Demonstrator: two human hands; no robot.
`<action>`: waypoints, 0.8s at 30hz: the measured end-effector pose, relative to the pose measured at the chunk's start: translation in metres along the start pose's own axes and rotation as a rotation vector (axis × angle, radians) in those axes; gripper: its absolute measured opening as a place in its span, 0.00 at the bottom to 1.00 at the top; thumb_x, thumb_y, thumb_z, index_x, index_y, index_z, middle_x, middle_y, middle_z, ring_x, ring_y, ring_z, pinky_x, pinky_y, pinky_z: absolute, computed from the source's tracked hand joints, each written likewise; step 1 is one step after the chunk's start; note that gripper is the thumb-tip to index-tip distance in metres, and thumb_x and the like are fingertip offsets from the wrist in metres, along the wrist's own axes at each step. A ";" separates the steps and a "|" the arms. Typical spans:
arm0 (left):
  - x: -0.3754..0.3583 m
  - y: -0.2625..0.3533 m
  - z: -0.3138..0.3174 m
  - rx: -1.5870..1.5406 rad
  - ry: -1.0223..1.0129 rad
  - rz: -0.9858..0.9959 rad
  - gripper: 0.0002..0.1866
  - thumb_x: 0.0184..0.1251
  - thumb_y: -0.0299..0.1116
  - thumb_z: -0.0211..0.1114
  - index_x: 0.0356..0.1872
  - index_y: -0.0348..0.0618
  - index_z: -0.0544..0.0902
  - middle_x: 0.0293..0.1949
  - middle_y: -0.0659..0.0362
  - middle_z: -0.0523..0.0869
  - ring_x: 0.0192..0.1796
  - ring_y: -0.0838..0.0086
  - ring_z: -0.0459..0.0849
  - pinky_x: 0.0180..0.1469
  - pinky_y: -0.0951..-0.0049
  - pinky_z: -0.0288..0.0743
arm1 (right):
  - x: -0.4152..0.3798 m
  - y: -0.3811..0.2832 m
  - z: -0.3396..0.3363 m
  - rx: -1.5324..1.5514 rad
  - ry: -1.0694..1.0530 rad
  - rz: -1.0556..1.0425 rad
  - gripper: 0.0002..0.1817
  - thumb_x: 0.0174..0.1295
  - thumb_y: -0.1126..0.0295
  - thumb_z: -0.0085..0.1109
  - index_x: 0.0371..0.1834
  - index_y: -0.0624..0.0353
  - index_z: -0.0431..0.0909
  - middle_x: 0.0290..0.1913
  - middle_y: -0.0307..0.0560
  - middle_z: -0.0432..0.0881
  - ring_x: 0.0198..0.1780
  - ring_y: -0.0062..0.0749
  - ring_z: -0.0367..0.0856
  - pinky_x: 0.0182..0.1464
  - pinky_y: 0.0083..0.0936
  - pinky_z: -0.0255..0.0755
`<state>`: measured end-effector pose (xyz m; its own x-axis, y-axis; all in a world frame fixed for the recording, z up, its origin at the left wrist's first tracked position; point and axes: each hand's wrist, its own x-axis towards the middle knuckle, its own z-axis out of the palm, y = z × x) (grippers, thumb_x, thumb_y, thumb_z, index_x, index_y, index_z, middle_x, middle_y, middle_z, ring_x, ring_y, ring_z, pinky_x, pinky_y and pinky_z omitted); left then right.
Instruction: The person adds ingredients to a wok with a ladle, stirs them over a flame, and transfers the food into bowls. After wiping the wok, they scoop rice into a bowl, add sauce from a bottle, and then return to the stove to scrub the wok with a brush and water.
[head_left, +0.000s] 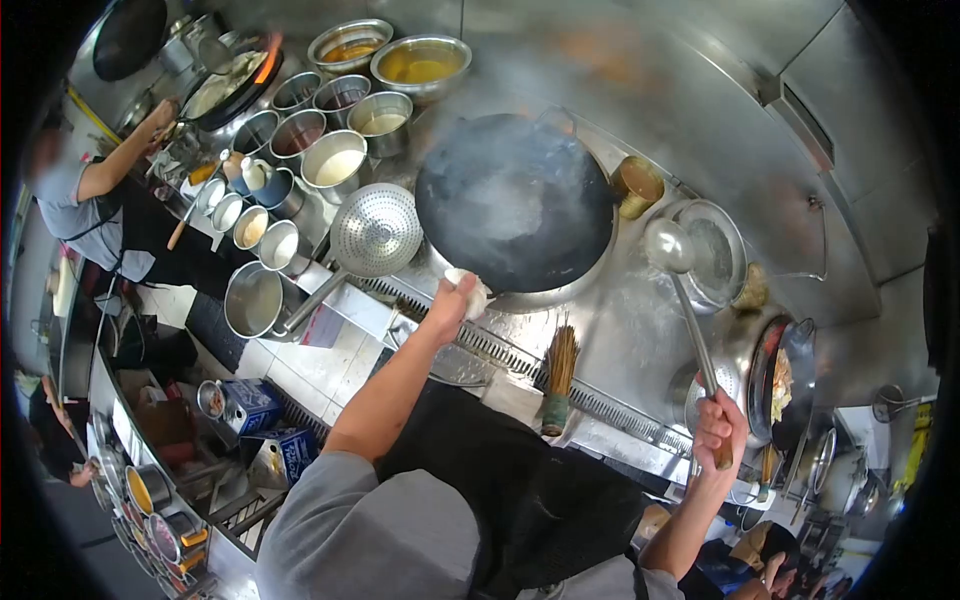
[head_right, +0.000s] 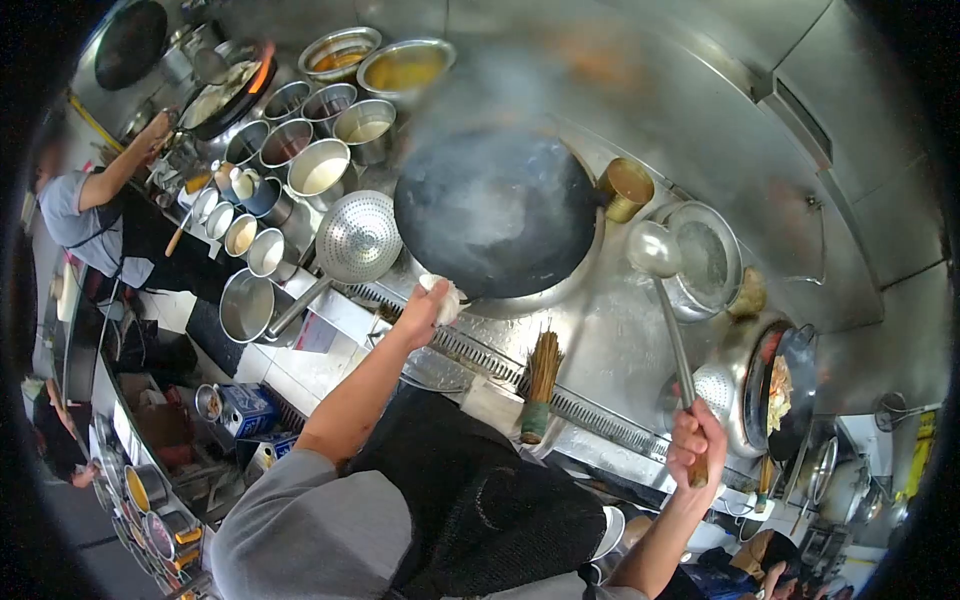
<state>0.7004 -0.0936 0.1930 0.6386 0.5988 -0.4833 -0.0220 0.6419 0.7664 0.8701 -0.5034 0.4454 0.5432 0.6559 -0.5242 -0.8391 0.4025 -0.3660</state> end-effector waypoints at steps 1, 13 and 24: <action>0.002 -0.003 -0.002 -0.017 -0.011 0.022 0.17 0.76 0.41 0.57 0.57 0.43 0.70 0.47 0.56 0.81 0.44 0.68 0.83 0.36 0.64 0.81 | -0.005 0.009 0.008 -0.048 -0.014 0.028 0.21 0.77 0.67 0.39 0.67 0.68 0.63 0.29 0.41 0.70 0.18 0.13 0.67 0.12 0.12 0.62; -0.006 0.000 0.009 -0.003 0.052 0.019 0.18 0.76 0.44 0.56 0.56 0.43 0.69 0.44 0.56 0.81 0.40 0.68 0.83 0.31 0.64 0.81 | 0.138 0.149 0.026 -0.621 -0.118 0.322 0.17 0.69 0.67 0.55 0.57 0.58 0.67 0.23 0.33 0.67 0.14 0.13 0.59 0.12 0.15 0.54; 0.007 -0.006 -0.004 0.092 0.017 0.027 0.19 0.77 0.43 0.54 0.58 0.40 0.69 0.47 0.54 0.81 0.44 0.66 0.84 0.35 0.64 0.83 | 0.176 0.180 -0.054 -1.579 0.251 -0.843 0.32 0.67 0.70 0.55 0.74 0.62 0.57 0.25 0.53 0.83 0.26 0.38 0.83 0.32 0.33 0.75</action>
<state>0.7019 -0.0916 0.1830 0.6259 0.6237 -0.4683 0.0325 0.5790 0.8147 0.8168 -0.3501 0.2455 0.8796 0.4568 0.1329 0.3692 -0.4790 -0.7964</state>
